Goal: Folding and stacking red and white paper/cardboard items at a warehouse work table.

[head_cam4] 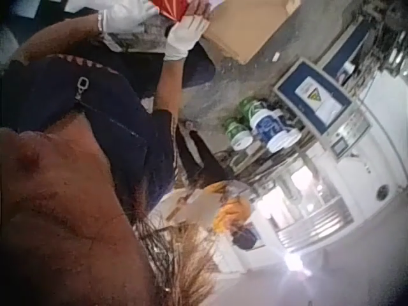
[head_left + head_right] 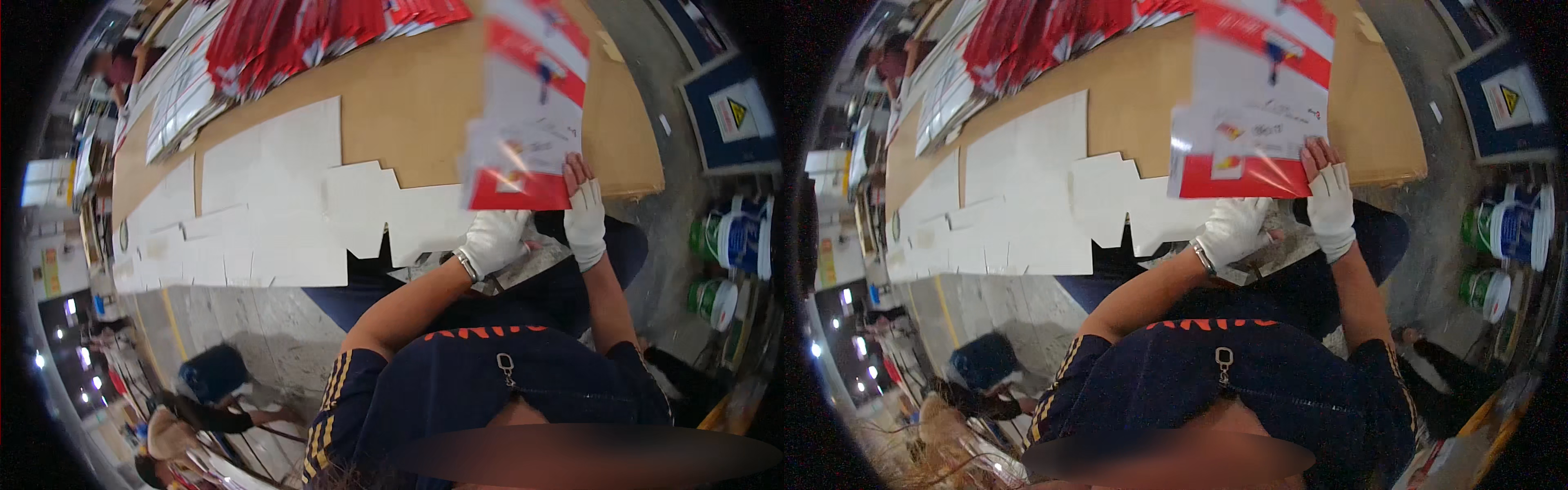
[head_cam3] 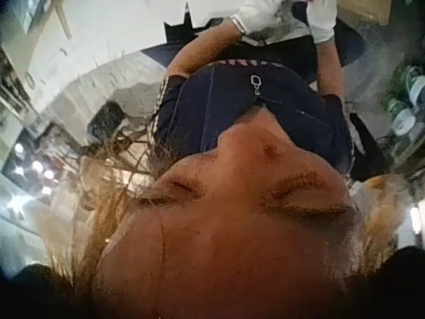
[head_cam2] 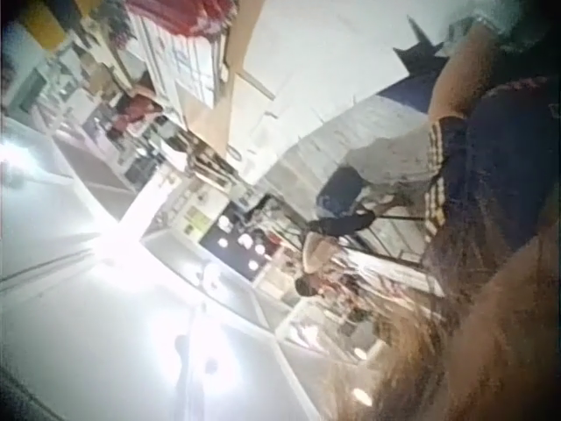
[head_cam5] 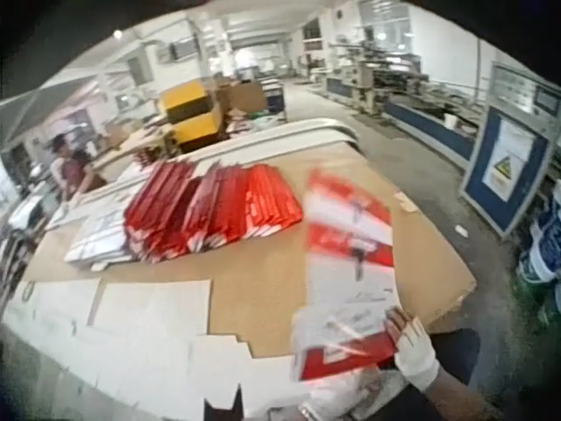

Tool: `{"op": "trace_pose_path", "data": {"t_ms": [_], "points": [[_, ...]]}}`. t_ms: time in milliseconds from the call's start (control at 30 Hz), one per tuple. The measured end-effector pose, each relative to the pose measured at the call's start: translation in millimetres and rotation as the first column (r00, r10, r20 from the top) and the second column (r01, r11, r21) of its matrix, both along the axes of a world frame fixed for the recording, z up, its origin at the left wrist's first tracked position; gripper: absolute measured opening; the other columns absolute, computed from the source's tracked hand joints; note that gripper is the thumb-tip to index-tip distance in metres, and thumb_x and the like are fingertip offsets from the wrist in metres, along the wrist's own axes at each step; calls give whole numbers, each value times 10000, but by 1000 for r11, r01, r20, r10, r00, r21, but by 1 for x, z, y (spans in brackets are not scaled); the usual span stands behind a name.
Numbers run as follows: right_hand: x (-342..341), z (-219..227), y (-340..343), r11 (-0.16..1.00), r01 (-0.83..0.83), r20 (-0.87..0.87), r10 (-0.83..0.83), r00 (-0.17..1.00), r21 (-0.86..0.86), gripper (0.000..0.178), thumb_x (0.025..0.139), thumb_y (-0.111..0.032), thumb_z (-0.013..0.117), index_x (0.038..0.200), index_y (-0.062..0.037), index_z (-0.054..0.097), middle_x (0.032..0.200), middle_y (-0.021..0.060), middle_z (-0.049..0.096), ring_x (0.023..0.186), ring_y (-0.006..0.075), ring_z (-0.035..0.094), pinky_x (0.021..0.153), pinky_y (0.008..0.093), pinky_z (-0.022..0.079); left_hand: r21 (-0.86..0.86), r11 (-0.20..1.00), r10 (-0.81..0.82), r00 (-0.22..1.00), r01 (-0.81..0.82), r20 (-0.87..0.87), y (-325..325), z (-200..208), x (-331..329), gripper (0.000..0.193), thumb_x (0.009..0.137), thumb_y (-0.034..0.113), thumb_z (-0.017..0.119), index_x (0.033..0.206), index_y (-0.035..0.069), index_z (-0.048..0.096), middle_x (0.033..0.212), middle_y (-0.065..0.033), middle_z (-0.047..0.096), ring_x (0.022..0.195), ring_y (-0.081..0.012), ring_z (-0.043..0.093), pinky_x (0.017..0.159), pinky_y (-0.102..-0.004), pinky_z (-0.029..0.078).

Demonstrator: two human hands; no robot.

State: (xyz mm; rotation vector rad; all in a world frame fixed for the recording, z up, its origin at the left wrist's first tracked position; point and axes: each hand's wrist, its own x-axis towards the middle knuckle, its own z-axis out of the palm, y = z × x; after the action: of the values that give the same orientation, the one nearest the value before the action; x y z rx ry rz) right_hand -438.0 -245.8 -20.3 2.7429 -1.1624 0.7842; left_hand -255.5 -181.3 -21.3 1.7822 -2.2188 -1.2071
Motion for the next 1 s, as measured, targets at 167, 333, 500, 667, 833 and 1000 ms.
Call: {"op": "trace_pose_path", "data": {"t_ms": [167, 333, 500, 667, 833, 1000], "points": [[-24, -25, -38, 996, -60, -175, 70, 982, 63, 443, 874, -84, 428, 1307, -32, 506, 1379, 128, 477, 1279, 318, 440, 1058, 429, 342, -569, 819, 46, 981, 71, 189, 68, -5, 65, 760, 677, 411, 745, 1248, 0, 456, 1293, -185, 482, 1190, -345, 495, 1003, -507, 364], [-27, -29, -42, 997, -41, -162, 52, 985, 68, 455, 865, -65, 430, 1314, -31, 493, 1369, 126, 486, 1263, 300, 459, 1062, 417, 352, -676, 737, 86, 990, 15, 115, 89, -11, 131, 463, 706, 105, 625, 1154, -2, 576, 1240, -126, 546, 1184, -315, 502, 1001, -422, 416], [-36, -34, -52, 997, -40, -156, 50, 986, 66, 493, 834, -12, 435, 1325, -16, 474, 1366, 134, 482, 1275, 285, 447, 1069, 390, 351, -676, 731, 2, 990, -97, -139, 54, -13, 158, 261, 666, 47, 652, 926, 44, 670, 927, -92, 608, 907, -285, 586, 765, -388, 508], [-43, -34, -53, 977, -18, 27, 13, 1000, 213, 595, 753, 55, 456, 1344, -13, 451, 1370, 146, 472, 1286, 299, 433, 1079, 368, 341, -579, 699, 259, 903, -420, -343, 29, -20, 136, 163, 678, 42, 669, 840, 58, 685, 794, -107, 598, 759, -286, 600, 673, -382, 508], [-39, -20, -40, 962, -6, 151, -36, 988, 273, 705, 667, 63, 490, 1364, -31, 436, 1412, 143, 425, 1322, 312, 386, 1104, 390, 301, -590, 651, 544, 836, -477, -76, 17, -24, 108, 281, 704, 122, 698, 983, 98, 667, 1098, -136, 577, 982, -327, 564, 795, -441, 464], [17, 8, -19, 912, -252, -258, 341, 904, 324, 641, 718, -75, 570, 1350, -73, 460, 1414, 120, 435, 1344, 309, 354, 1112, 538, 202, -693, 712, 346, 914, -109, 212, 9, -14, 96, 791, 805, 471, 630, 1370, -25, 383, 1410, -197, 372, 1314, -381, 326, 1047, -564, 246]]}}
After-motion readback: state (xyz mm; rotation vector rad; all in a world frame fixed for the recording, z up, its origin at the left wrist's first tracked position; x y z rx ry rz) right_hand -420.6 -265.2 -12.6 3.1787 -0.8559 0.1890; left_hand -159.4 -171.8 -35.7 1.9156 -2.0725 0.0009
